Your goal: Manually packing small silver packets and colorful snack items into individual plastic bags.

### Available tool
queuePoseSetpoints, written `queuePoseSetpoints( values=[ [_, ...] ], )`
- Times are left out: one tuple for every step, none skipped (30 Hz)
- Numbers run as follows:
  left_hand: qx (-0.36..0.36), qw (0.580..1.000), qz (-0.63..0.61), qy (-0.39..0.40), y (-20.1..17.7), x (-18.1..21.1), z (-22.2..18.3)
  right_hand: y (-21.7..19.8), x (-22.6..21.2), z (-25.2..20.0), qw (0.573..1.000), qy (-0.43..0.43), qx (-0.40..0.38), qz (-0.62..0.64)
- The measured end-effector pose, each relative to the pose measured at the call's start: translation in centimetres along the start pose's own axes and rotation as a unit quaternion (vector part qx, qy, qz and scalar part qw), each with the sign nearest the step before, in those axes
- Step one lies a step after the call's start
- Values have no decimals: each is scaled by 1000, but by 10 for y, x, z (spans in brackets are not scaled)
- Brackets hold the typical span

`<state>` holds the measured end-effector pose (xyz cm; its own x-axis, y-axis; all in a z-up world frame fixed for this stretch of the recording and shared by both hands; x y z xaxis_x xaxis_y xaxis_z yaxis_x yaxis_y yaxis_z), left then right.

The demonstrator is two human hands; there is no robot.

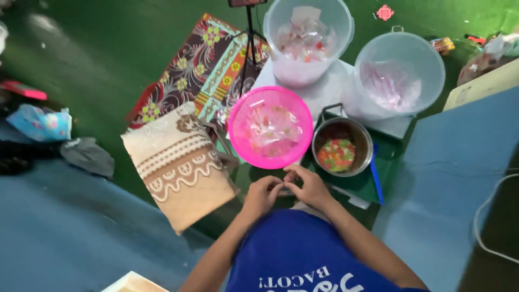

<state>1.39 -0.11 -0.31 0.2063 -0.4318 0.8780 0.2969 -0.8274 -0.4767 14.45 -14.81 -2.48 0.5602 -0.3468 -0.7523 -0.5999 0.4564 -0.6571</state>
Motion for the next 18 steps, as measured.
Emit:
queuePoseSetpoints(
  values=[
    [6, 997, -54, -57, -4, -7, -13, 12, -6, -8, 994, 86, -12, 73],
    [0, 997, -52, -60, -10, -10, -13, 13, -12, -2, 993, 91, -11, 77],
    [-2, 993, -75, -91, -17, -14, -16, 17, -21, 2, 992, 85, -33, 85],
    [-3, 988, -97, -122, -24, -17, -18, 19, -29, 6, 991, 80, -54, 94],
    [-9, 989, -93, -118, -33, -16, -19, 20, -40, 10, 991, 82, -46, 96],
    [-43, 986, -94, -130, -42, -15, -22, 20, -52, 14, 996, 54, -46, 62],
    [-73, 982, -98, -143, -45, -11, -25, 16, -62, 15, 998, 26, -50, 24],
    [-76, 982, -98, -140, -49, -18, -23, 24, -63, 17, 998, 27, -46, 22],
    [-72, 978, -115, -161, -48, -24, -24, 29, -63, 17, 1000, 2, -21, -8],
    [-69, 972, -131, -182, -47, -31, -24, 33, -63, 15, 999, -24, 5, -38],
    [-66, 971, -137, -183, -43, -44, -23, 43, -58, 11, 999, -24, -1, -42],
    [-61, 966, -153, -200, -38, -58, -22, 50, -51, 6, 998, 23, 37, -36],
    [-50, 962, -168, -212, -33, -72, -14, 55, -41, 7, 994, 63, 77, -32],
    [-42, 962, -173, -208, -26, -84, -10, 56, -36, 10, 995, 55, 75, -38],
    [-32, 962, -180, -201, -16, -95, -6, 56, -30, 11, 995, 91, 42, 29],
    [-22, 963, -187, -195, -6, -104, -3, 56, -24, 11, 987, 127, 10, 95],
    [-13, 962, -194, -191, 10, -106, -2, 57, -15, 7, 989, 119, 4, 88],
    [-6, 959, -207, -192, 27, -107, -1, 56, -5, 2, 986, 130, 2, 102]
  ],
)
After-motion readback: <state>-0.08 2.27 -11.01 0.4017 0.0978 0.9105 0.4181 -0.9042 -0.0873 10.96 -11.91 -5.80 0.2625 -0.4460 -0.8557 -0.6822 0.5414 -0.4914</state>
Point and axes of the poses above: each hand's wrist, its own z-axis towards the middle knuckle, its own y-axis out of the palm, x = y × z, the point moved 2 cm from there along z, towards the middle knuckle, and after that the axes turned 4 degrees about -z, right-handed, at the moved point
